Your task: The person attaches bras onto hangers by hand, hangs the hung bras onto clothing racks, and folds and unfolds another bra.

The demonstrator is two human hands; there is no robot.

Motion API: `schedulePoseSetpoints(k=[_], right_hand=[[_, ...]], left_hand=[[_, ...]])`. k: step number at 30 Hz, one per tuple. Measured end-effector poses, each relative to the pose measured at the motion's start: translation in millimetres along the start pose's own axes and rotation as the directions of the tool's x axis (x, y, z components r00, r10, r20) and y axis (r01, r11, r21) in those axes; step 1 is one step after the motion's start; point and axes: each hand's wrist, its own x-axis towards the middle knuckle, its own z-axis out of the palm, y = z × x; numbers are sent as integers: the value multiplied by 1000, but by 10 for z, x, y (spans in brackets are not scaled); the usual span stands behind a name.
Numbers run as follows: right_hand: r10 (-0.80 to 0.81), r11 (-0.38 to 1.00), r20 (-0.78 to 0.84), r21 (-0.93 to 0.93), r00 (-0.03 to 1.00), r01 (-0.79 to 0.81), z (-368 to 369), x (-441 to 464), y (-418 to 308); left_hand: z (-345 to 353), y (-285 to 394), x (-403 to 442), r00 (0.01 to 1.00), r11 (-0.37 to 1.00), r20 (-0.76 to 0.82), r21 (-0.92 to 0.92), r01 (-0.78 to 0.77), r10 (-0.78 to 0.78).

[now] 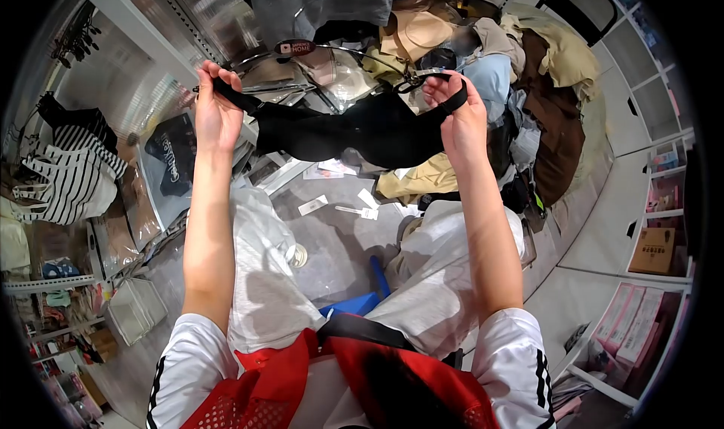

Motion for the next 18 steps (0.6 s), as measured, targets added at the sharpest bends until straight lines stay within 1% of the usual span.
schedulePoseSetpoints(k=[2,4,6,7,8,9,10,12,13,16,17,18], right_hand=[[-40,999,58,36,997,38,51,-3,-23],[-73,996,57,-49,996,75,135,-31,-29],[-120,980,43,-154,992,125,162,-21,12],[-118,975,15,-190,993,119,163,-7,17],[-114,980,2,-163,994,113,177,6,10],[-109,985,-11,-136,994,107,203,20,-8],[-104,989,-23,-110,994,101,219,36,-16],[-31,985,49,-168,998,38,176,85,-4],[8,980,85,-199,996,9,167,101,-2],[-58,964,85,-255,995,78,201,38,1],[-120,963,77,-233,990,134,223,40,31],[-129,942,65,-303,989,143,237,45,46]], left_hand=[[34,-57,-32,1000,999,-14,35,-1,2],[73,-115,-57,999,997,-40,76,-13,16],[101,-158,-74,999,997,-45,75,-9,12],[114,-173,-81,999,997,-45,80,-2,6],[118,-178,-92,999,996,-46,85,4,0],[133,-175,-112,999,996,-13,78,46,-45],[154,-190,-130,999,995,-28,90,33,-31],[213,-252,-155,998,993,-57,114,7,0],[206,-262,-151,999,994,-42,108,-13,18],[173,-263,-144,999,996,-45,84,-20,24],[169,-260,-144,998,997,-58,76,-24,29],[166,-255,-144,997,997,-72,67,-28,33]])
